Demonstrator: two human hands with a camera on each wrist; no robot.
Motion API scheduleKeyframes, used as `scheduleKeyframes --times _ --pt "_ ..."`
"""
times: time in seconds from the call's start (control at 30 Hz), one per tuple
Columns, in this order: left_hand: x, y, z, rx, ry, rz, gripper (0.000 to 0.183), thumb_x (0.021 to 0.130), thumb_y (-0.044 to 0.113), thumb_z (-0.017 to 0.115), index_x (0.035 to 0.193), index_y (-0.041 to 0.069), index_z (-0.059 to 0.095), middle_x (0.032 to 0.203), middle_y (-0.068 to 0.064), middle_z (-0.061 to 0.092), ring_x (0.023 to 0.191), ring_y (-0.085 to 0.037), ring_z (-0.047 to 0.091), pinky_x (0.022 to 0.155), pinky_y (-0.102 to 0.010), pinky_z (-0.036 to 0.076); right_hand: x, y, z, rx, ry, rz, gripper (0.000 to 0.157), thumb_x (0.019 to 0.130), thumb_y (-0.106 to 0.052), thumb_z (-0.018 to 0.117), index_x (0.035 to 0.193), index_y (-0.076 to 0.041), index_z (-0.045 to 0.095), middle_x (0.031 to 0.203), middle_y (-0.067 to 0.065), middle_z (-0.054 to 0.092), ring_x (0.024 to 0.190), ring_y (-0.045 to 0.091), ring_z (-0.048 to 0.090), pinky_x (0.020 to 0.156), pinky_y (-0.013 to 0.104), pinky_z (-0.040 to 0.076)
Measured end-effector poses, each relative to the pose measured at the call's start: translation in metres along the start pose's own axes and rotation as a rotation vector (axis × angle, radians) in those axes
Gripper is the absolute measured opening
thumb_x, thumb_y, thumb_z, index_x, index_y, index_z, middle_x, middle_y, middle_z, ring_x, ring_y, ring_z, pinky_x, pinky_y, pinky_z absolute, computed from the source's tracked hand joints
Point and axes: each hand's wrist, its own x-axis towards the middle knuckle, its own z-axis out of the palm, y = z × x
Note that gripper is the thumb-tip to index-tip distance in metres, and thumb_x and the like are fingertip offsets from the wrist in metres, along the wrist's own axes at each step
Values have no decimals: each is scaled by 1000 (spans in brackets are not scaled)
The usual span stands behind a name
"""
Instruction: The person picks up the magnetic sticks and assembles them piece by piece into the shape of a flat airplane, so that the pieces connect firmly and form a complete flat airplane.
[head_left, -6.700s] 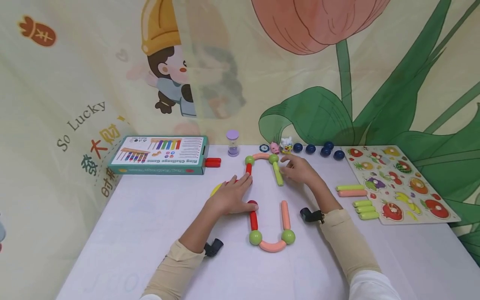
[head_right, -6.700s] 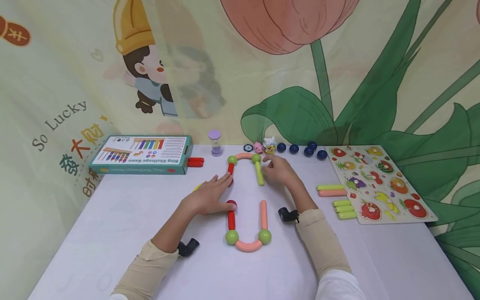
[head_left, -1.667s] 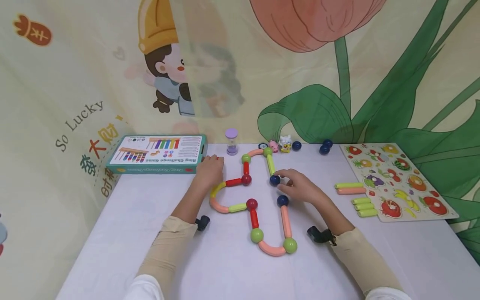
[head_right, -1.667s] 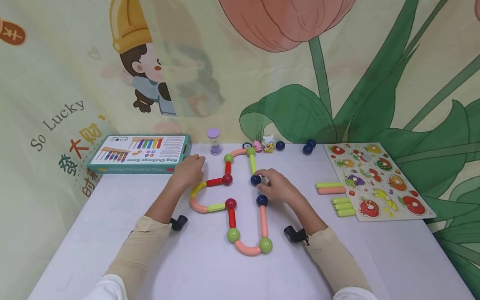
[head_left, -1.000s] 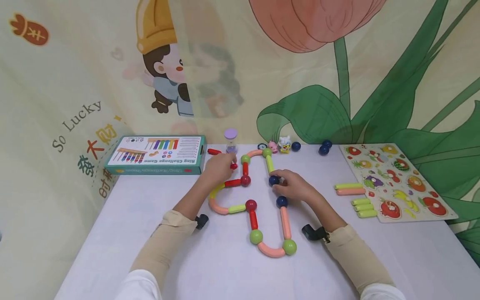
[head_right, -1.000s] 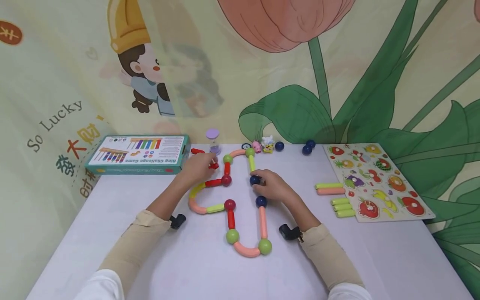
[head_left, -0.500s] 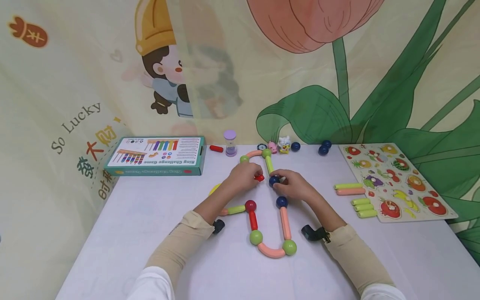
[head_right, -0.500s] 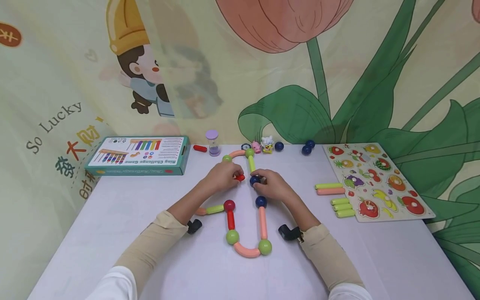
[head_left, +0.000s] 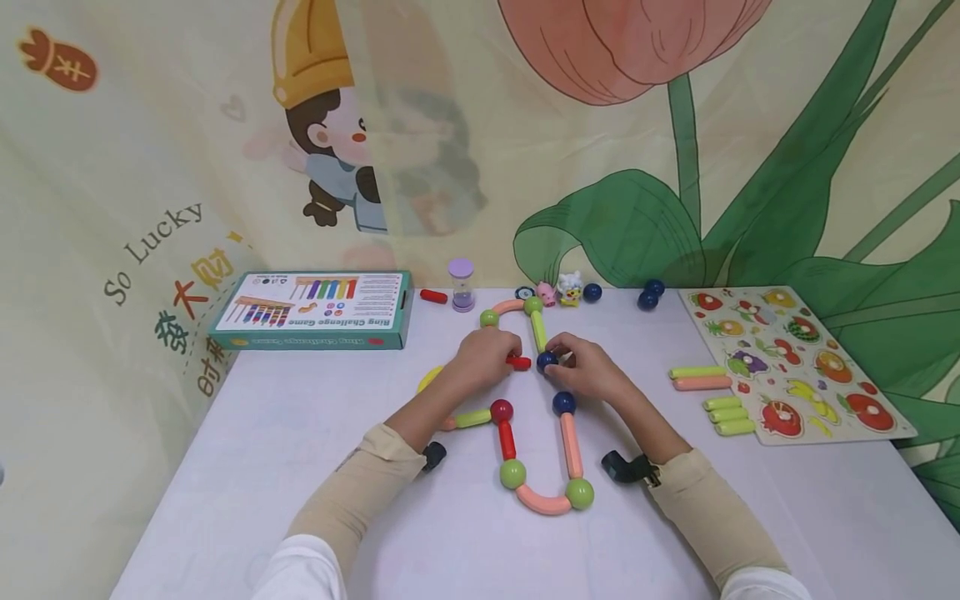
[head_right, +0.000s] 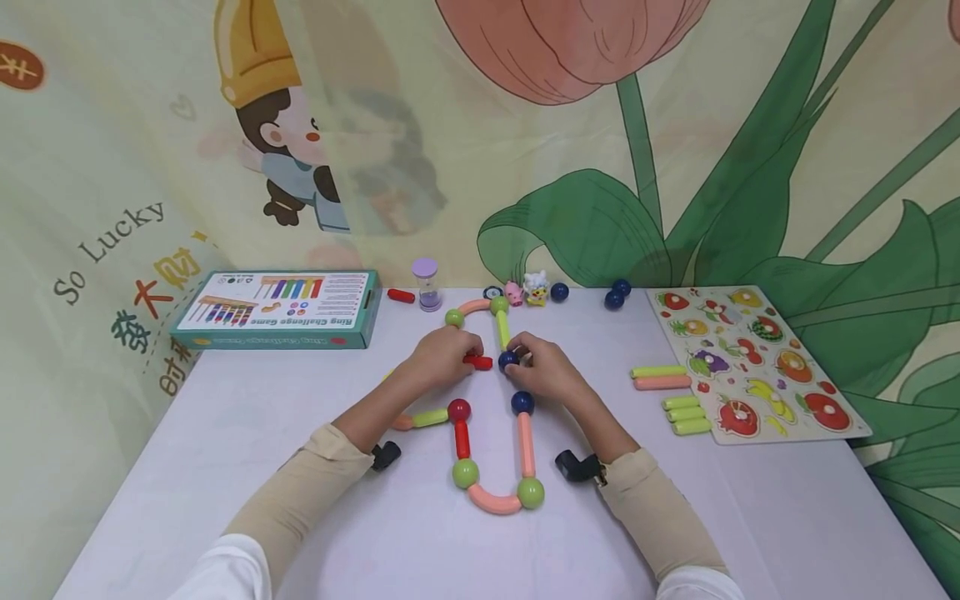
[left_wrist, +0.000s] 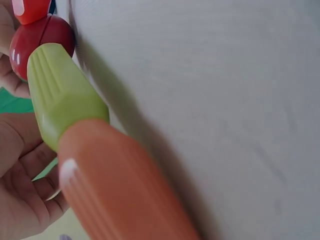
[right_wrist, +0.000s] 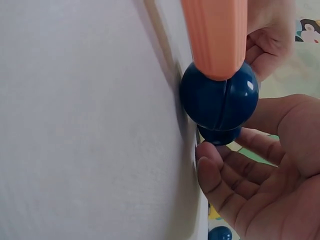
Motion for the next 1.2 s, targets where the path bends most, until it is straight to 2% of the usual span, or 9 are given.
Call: scheduleKeyframes --times 0.27,0.37,0.43,0.57,0.67,0.83,0.97,1.07,1.2 --pt "-1 -5 0 -90 29 28 20 78 20 71 98 17 68 82 6 61 73 -12 52 66 -25 44 1 -3 3 9 9 5 34 81 -20 68 112 -13 55 108 6 59 85 19 55 73 31 48" --pt "-2 -8 -2 -138 37 1 19 80 20 67 99 16 67 85 6 61 74 -12 52 66 -25 44 1 -3 3 7 9 24 35 82 -22 67 113 -14 54 107 5 59 86 19 55 73 31 48" --pt "-2 -13 -8 -119 65 -71 20 81 19 66 101 16 66 85 5 60 74 -13 51 63 -25 44 -1 -4 2 2 -6 46 35 83 -24 66 113 -12 53 103 6 59 86 20 54 71 31 48" --pt "1 -34 -31 17 101 -321 28 81 18 64 107 9 60 87 -4 57 75 -19 51 62 -28 47 -4 -8 -2 -28 -60 108 30 84 -28 64 104 -10 52 89 6 55 77 20 52 61 29 46" --pt "8 -53 -41 132 47 -430 38 83 17 61 117 2 51 100 -12 53 87 -25 49 73 -37 48 -7 -8 -7 -76 -122 137 27 84 -32 62 95 -9 54 79 7 54 68 20 50 54 28 43" --pt "19 -77 -38 171 -86 -459 42 90 14 46 129 -1 40 119 -17 45 103 -30 46 83 -44 44 -15 -9 -14 -160 -310 208 37 81 -47 61 90 -11 56 68 6 55 58 19 52 50 28 42" --pt "21 -84 -32 176 -78 -475 36 92 15 44 125 2 47 114 -15 50 100 -29 49 82 -46 44 -20 -11 -17 -144 -454 219 39 78 -48 64 91 -12 55 66 7 59 53 20 54 48 29 45" --pt "17 -81 -34 217 -73 -457 28 90 16 48 115 4 56 100 -13 56 88 -26 52 76 -40 47 -22 -13 -17 -117 -502 189 34 80 -41 65 90 -11 55 66 8 60 51 20 53 47 28 45" --pt "2 -64 -43 246 -134 -404 24 87 18 54 106 4 60 86 -10 59 75 -22 53 66 -32 46 -24 -15 -18 -108 -516 181 30 81 -37 66 88 -11 54 65 9 60 50 19 53 47 28 45"
